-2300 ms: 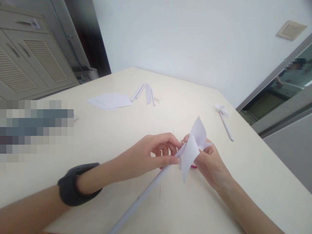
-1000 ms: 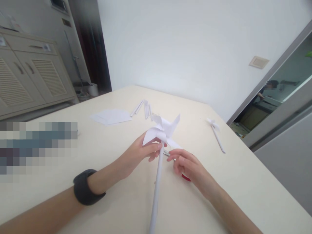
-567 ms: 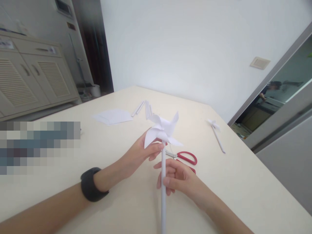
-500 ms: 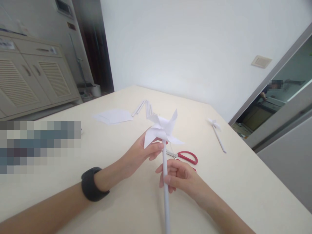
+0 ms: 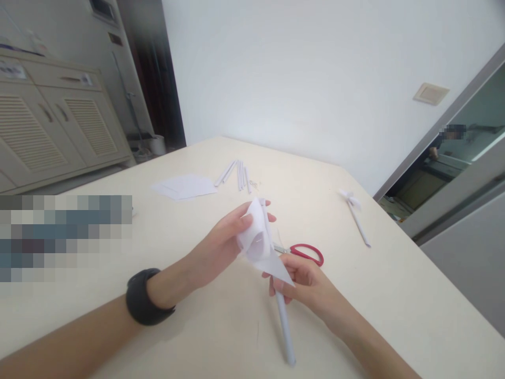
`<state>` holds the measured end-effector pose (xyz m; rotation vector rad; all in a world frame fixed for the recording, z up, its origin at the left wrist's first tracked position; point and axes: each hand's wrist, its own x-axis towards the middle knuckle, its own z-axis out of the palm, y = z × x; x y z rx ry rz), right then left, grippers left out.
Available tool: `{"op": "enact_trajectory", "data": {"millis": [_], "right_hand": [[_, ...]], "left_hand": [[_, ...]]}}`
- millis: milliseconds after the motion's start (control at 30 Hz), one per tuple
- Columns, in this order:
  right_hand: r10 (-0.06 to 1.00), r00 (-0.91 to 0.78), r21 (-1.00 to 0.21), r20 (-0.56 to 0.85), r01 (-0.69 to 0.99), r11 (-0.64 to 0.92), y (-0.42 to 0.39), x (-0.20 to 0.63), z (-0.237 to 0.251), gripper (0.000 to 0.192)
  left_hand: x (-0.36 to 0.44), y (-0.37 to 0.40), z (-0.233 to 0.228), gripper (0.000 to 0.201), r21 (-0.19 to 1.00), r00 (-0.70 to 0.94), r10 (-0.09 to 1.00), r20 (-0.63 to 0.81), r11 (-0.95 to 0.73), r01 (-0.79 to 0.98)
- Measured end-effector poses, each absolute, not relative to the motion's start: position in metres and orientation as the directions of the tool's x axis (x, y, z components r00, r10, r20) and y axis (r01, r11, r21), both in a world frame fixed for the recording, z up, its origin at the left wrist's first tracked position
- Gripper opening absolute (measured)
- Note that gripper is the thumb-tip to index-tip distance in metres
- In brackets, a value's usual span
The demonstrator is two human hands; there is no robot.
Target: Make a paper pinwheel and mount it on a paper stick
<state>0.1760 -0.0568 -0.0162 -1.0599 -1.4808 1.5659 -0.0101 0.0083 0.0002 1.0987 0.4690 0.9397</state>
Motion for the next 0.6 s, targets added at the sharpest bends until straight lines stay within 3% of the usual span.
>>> {"op": "enact_trajectory", "data": {"millis": [333, 600], "right_hand": [[0.923, -0.372, -0.995, -0.097, 0.053, -0.083, -0.0572, 0.1737, -0.0122, 0.012], [0.992, -0.119, -0.998, -0.046, 0.045, -0.041, -0.0527, 0.1748, -0.0172, 0.02]], "left_hand": [[-0.0057, 0.0101, -0.0028, 0.029, 0.919, 0.52, 0.849, 0.092, 0.129, -0.374], [-0.0044, 0.0095, -0.0058, 0.032, 0.929, 0.561, 0.827, -0.034, 0.232, -0.287]]}}
